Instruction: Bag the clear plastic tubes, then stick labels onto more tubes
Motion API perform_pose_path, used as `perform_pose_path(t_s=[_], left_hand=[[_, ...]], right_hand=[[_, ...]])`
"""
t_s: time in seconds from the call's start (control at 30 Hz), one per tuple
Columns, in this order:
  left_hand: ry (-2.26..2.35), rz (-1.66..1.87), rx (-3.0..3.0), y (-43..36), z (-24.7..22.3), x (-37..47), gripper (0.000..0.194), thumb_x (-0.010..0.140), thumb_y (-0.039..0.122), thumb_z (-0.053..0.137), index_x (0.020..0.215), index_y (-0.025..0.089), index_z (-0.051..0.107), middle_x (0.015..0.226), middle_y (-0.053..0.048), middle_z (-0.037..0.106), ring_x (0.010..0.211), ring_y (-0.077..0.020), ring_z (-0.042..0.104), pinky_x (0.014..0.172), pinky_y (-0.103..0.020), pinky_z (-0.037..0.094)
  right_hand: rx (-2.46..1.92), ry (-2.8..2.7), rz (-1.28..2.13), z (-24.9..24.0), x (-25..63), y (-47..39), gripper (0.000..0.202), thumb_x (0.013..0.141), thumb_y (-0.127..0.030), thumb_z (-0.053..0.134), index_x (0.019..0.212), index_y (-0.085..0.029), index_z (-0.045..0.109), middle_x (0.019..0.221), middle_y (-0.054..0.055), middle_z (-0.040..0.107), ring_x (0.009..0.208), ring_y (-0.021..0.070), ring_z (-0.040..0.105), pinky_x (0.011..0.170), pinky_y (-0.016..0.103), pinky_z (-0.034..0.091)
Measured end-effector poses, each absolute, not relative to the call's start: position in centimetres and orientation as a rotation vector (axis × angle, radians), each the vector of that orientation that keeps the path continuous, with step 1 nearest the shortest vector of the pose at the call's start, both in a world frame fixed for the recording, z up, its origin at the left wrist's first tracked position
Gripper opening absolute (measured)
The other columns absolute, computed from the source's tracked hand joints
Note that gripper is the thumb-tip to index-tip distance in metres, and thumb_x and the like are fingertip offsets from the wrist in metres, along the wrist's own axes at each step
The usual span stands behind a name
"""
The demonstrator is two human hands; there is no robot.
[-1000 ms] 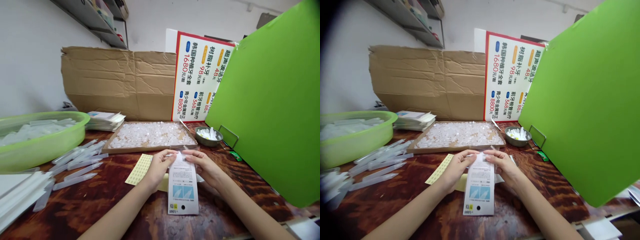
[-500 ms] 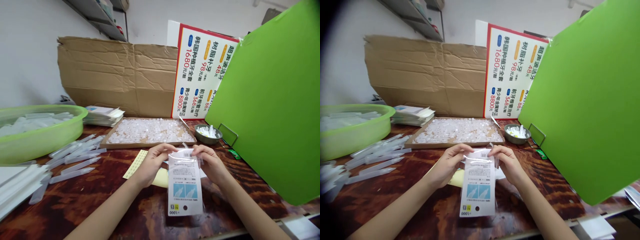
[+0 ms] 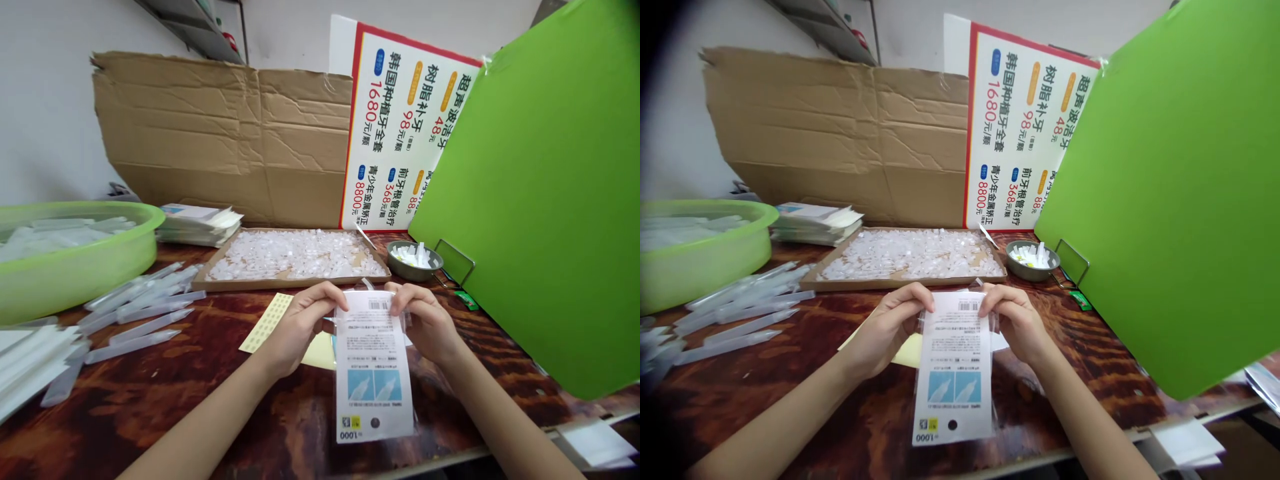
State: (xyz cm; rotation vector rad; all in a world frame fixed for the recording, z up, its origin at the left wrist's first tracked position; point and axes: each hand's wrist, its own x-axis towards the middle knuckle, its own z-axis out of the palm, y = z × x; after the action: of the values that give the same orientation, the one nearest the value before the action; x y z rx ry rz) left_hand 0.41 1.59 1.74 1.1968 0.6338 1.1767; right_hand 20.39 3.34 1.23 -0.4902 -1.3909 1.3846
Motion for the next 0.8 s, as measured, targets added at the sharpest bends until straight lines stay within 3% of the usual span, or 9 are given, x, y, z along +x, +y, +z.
perform_pose_path(t_s=[0.4, 0.6, 0.8], left_hand=[[0.533, 1.203, 1.167, 1.43, 1.09, 0.6, 0.017, 0.083, 0.02, 0.049, 0.068, 0.017, 0.053, 0.06, 0.003, 0.051, 0.055, -0.0077, 0.047, 0.051, -0.016, 0.037], [0.382, 1.154, 1.194, 1.27, 1.02, 0.61, 0.016, 0.083, 0.025, 0.045, 0.072, 0.016, 0.052, 0.065, 0.001, 0.054, 0.06, -0.0099, 0.052, 0.056, -0.019, 0.042], [0.521, 1.192, 1.19, 0.89, 1.42, 0.96, 0.021, 0.081, 0.026, 0.058, 0.073, 0.019, 0.041, 0.067, 0.005, 0.05, 0.06, -0.0072, 0.051, 0.054, -0.015, 0.042]], right_hand=[[-0.403, -1.421, 1.378, 1.85, 20.21, 2.73, 0.025, 0.07, -0.007, 0.05, 0.059, -0.021, 0.069, 0.06, 0.0, 0.048, 0.055, 0.0101, 0.043, 0.046, 0.023, 0.029], [-0.427, -1.392, 1.38, 1.76, 20.57, 2.68, 0.024, 0.07, -0.008, 0.05, 0.058, -0.02, 0.067, 0.059, 0.0, 0.045, 0.056, 0.0112, 0.044, 0.045, 0.023, 0.028], [-0.443, -1.335, 1.384, 1.68, 20.65, 2.62, 0.022, 0.069, -0.01, 0.05, 0.057, -0.019, 0.065, 0.058, 0.0, 0.042, 0.053, 0.0107, 0.042, 0.043, 0.023, 0.027]])
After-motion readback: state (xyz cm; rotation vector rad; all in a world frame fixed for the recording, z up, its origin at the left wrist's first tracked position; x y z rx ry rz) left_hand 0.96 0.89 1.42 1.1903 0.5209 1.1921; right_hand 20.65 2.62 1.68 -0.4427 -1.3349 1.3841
